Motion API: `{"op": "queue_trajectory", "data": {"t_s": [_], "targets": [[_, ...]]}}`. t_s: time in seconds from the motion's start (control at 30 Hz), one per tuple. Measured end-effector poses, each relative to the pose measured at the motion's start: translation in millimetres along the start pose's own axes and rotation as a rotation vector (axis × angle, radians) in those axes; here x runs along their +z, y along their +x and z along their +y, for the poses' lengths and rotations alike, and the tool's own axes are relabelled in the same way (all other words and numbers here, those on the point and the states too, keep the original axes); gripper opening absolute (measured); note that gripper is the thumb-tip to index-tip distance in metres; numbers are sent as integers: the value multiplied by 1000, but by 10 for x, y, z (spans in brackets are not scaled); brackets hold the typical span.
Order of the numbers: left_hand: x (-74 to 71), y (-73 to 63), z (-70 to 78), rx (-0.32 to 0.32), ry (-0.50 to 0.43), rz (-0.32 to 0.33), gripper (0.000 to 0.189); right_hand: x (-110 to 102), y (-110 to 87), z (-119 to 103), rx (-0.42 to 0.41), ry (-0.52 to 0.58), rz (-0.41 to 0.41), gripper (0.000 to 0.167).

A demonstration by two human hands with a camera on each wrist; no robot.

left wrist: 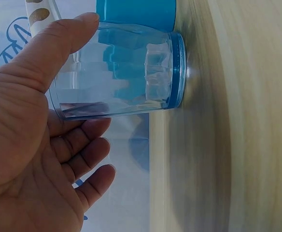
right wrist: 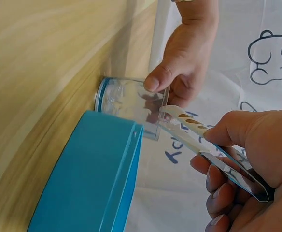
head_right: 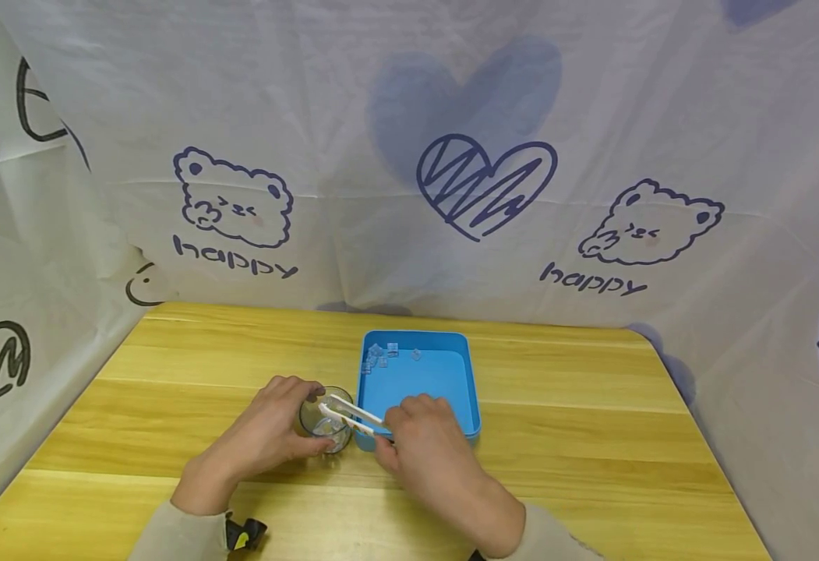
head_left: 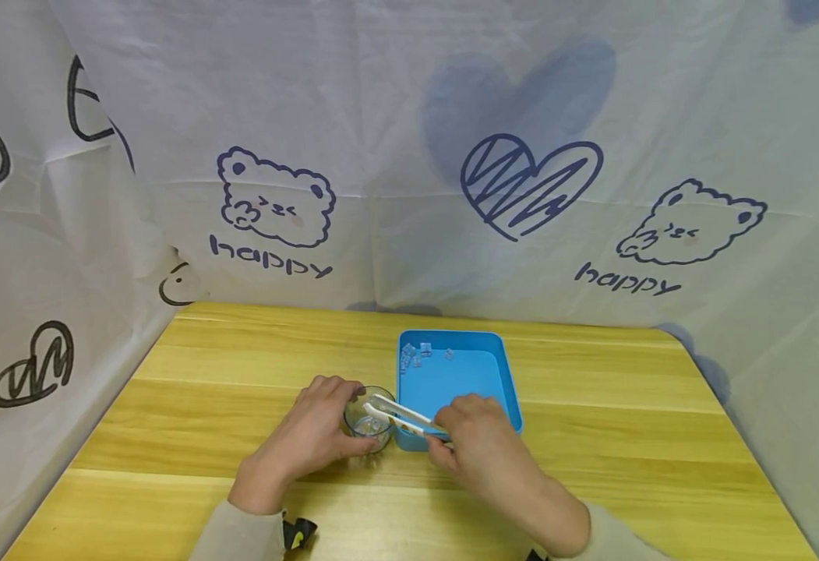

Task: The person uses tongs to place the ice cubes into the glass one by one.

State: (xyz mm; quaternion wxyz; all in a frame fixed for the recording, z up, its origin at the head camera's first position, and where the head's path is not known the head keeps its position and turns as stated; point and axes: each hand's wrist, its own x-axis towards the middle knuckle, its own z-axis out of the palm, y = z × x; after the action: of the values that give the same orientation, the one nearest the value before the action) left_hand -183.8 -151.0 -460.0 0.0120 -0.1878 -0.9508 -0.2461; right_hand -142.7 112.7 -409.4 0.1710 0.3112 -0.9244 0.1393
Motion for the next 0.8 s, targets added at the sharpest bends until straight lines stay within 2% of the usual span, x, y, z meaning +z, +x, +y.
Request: {"op": "queue_trajectory", "data": {"t_s": [0.8], "targets": [[-3,-6,-7,14,-1,1,78,101,33,-9,10,17,2,18]]}}
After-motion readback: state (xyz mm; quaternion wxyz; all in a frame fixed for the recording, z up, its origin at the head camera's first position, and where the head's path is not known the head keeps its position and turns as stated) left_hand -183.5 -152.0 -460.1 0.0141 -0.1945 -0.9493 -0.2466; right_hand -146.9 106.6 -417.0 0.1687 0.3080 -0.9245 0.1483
